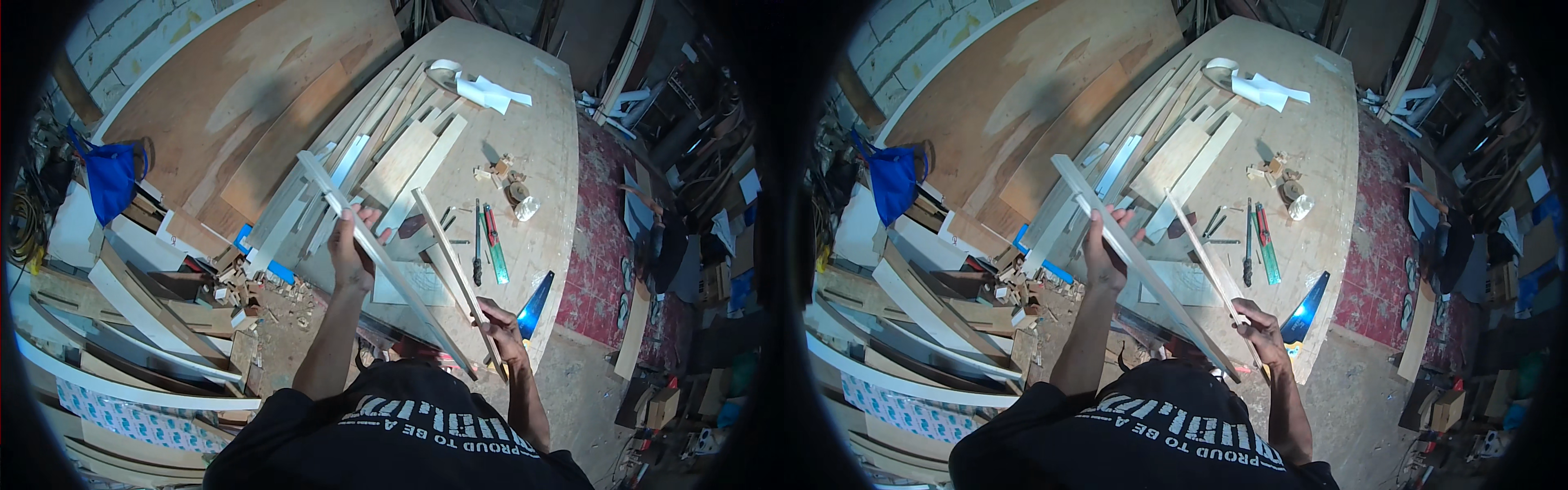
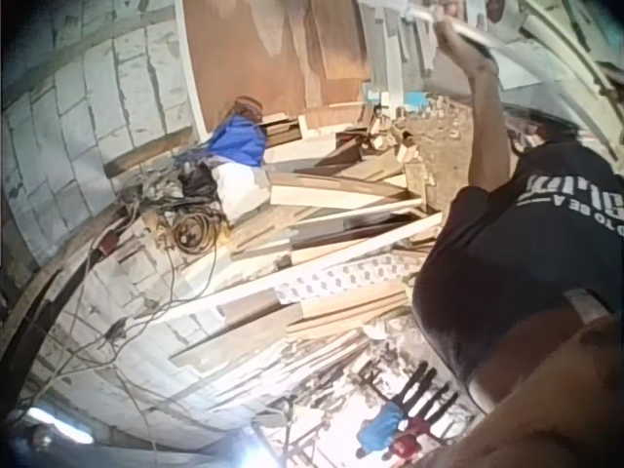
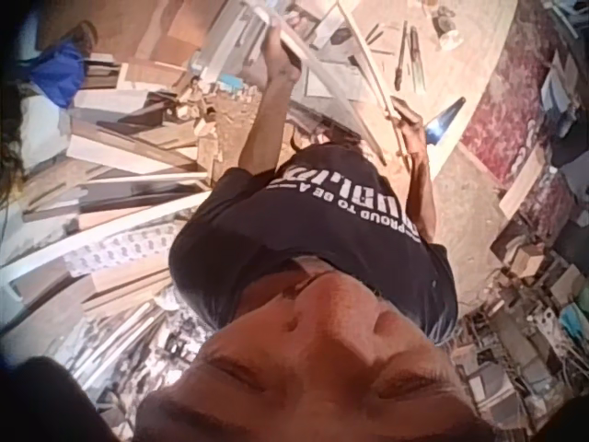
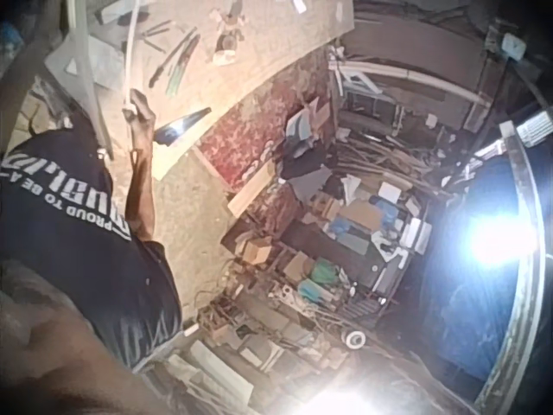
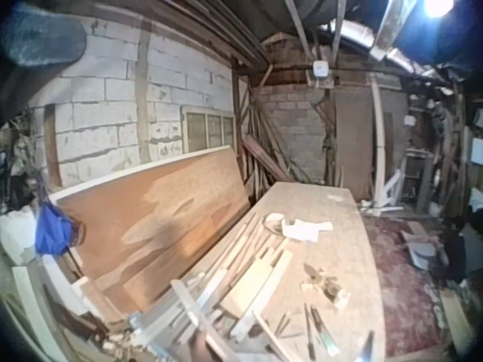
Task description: Measure and mark a wooden board using a square and pencil for a woodworking project.
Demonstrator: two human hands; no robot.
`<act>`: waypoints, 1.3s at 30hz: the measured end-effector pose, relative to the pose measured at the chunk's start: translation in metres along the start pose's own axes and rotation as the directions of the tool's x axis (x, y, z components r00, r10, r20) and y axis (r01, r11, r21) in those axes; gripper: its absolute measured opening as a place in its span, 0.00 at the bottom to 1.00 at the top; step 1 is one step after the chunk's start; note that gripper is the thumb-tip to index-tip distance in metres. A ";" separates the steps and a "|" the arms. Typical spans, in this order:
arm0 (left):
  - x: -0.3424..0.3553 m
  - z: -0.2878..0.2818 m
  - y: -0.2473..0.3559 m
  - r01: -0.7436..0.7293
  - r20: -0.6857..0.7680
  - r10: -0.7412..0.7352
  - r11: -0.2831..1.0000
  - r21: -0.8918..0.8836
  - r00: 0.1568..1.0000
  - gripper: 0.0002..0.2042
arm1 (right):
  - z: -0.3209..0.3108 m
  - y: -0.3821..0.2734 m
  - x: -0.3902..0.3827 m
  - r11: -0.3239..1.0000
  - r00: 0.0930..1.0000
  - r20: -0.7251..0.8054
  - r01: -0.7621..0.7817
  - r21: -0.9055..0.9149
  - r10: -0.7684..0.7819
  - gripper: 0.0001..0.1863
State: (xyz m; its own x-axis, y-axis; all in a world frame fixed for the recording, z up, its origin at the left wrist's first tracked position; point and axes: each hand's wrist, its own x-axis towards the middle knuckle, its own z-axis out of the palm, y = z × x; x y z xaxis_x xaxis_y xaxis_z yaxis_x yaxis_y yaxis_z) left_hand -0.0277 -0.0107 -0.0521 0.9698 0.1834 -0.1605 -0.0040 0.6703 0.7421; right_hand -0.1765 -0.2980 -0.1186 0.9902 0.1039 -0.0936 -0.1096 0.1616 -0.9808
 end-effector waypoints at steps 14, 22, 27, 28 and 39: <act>-0.025 0.046 -0.048 0.127 0.414 -0.056 0.981 -0.146 0.909 0.33 | 0.009 -0.026 -0.035 0.994 0.995 0.046 0.089 -0.058 -0.086 0.28; -0.030 0.054 -0.052 0.167 0.437 -0.050 0.958 -0.234 0.898 0.25 | 0.013 -0.021 -0.031 0.988 0.993 0.095 0.077 -0.136 -0.064 0.28; -0.032 0.052 -0.053 0.089 0.389 -0.034 0.988 -0.124 0.921 0.30 | 0.015 -0.022 -0.023 0.985 0.988 0.131 0.098 -0.145 -0.079 0.27; -0.032 0.053 -0.051 0.094 0.371 -0.043 0.988 -0.121 0.928 0.28 | 0.015 -0.022 -0.022 0.980 0.985 0.148 0.117 -0.161 -0.094 0.27; -0.021 0.034 -0.051 0.161 0.228 -0.128 0.978 -0.133 0.965 0.25 | 0.030 -0.022 -0.006 0.923 0.987 0.155 0.104 -0.370 -0.049 0.29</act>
State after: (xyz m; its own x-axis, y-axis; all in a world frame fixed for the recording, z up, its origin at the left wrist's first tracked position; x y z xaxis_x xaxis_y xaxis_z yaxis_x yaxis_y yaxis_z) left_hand -0.0396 -0.0737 -0.0645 0.9922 -0.0728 -0.1015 0.1200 0.7807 0.6133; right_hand -0.1823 -0.2723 -0.0908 0.9689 0.2468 -0.0173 0.0342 -0.2031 -0.9786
